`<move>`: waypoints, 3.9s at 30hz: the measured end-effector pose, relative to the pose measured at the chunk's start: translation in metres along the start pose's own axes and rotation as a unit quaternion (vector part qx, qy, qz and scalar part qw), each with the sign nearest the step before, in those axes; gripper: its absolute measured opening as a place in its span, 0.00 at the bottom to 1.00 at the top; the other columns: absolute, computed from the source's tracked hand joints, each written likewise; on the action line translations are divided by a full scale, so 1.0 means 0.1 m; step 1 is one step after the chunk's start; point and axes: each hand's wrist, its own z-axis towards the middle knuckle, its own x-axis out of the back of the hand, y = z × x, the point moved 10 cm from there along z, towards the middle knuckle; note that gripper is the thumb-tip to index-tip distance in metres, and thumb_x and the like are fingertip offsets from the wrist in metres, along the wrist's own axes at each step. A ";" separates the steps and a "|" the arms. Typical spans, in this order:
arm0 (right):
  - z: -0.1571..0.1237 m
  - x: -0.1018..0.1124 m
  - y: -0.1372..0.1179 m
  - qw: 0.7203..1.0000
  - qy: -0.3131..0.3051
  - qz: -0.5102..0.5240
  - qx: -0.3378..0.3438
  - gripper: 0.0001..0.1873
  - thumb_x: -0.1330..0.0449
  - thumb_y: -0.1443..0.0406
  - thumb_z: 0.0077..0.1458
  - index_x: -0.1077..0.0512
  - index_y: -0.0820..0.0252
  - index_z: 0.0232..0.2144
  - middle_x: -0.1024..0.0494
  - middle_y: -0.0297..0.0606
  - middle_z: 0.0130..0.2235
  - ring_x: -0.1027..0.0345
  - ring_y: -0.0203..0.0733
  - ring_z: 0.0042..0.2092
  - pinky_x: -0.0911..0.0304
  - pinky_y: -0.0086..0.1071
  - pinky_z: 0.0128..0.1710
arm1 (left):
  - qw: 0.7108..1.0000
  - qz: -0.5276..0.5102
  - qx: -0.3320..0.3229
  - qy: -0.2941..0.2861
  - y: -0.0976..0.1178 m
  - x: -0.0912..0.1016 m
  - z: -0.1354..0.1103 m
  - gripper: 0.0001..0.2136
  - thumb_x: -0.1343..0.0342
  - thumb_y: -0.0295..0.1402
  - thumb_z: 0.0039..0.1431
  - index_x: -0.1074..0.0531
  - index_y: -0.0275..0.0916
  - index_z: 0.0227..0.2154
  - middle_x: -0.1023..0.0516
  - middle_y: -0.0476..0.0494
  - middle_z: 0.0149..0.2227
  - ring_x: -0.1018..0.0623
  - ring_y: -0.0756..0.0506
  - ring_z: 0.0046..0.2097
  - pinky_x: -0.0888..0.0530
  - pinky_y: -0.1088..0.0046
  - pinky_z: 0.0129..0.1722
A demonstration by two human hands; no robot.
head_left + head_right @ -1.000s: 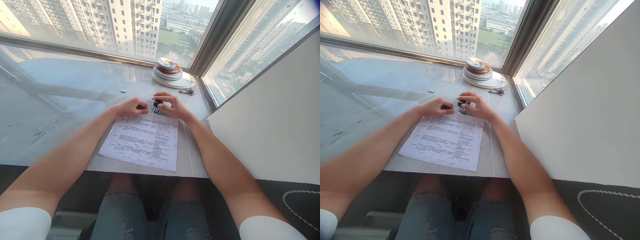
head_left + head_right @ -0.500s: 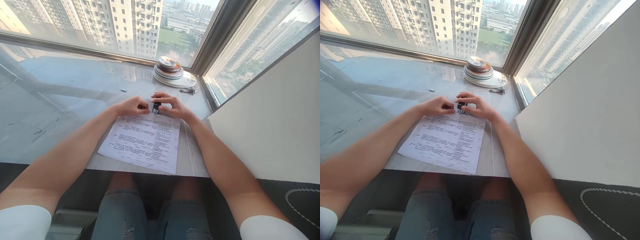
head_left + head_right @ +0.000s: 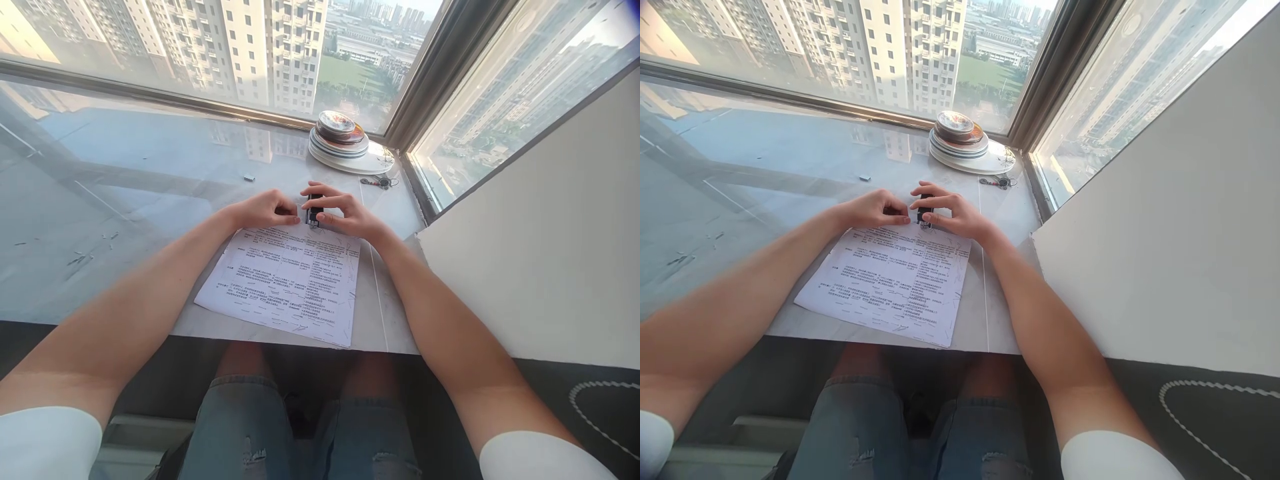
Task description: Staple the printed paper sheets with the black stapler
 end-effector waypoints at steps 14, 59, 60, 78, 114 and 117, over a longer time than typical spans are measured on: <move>0.00 -0.02 0.00 1.000 -0.008 0.003 0.005 0.22 0.36 0.42 0.65 0.17 0.41 0.54 0.27 0.32 0.68 0.51 0.56 0.79 0.54 0.57 0.79 | 1.000 -0.004 0.003 -0.002 0.07 0.00 0.00 0.13 0.34 0.40 0.63 0.18 0.37 0.28 0.29 0.49 0.21 0.35 0.53 0.24 0.39 0.73 0.25; 0.04 -0.08 0.04 0.998 -0.005 -0.043 0.051 0.18 0.42 0.48 0.72 0.19 0.40 0.55 0.26 0.35 0.65 0.48 0.54 0.77 0.53 0.57 0.79 | 1.000 0.018 0.003 -0.004 -0.01 0.01 -0.02 0.13 0.35 0.42 0.63 0.19 0.38 0.29 0.28 0.49 0.24 0.34 0.52 0.26 0.38 0.72 0.26; 0.02 -0.04 0.05 0.998 0.002 -0.045 0.050 0.20 0.45 0.48 0.74 0.21 0.41 0.58 0.27 0.36 0.66 0.47 0.53 0.76 0.51 0.57 0.78 | 1.000 0.025 0.001 -0.008 -0.02 0.01 -0.02 0.13 0.36 0.42 0.64 0.19 0.38 0.29 0.28 0.49 0.24 0.33 0.52 0.26 0.37 0.72 0.27; -0.29 0.66 0.05 0.884 0.373 -0.282 -0.019 0.21 0.43 0.61 0.72 0.28 0.46 0.64 0.26 0.45 0.51 0.31 0.58 0.57 0.30 0.57 0.59 | 0.984 0.140 0.004 0.113 -0.14 0.19 0.02 0.10 0.39 0.40 0.64 0.20 0.41 0.31 0.21 0.46 0.31 0.26 0.46 0.34 0.30 0.66 0.41; 0.07 -0.16 0.11 0.987 0.109 -0.101 -0.065 0.25 0.40 0.42 0.67 0.20 0.52 0.48 0.18 0.41 0.45 0.28 0.50 0.50 0.32 0.45 0.56 | 0.929 -0.220 0.053 0.292 -0.56 0.60 -0.11 0.24 0.43 0.57 0.70 0.22 0.37 0.39 0.16 0.39 0.35 0.17 0.44 0.38 0.22 0.67 0.41; 0.05 -0.25 0.04 0.990 0.082 -0.105 -0.054 0.20 0.31 0.54 0.61 0.20 0.54 0.52 0.16 0.39 0.43 0.24 0.46 0.44 0.29 0.41 0.51 | 0.921 -0.221 0.040 0.319 -0.52 0.67 -0.15 0.23 0.42 0.56 0.70 0.22 0.38 0.39 0.16 0.38 0.38 0.16 0.44 0.42 0.20 0.65 0.45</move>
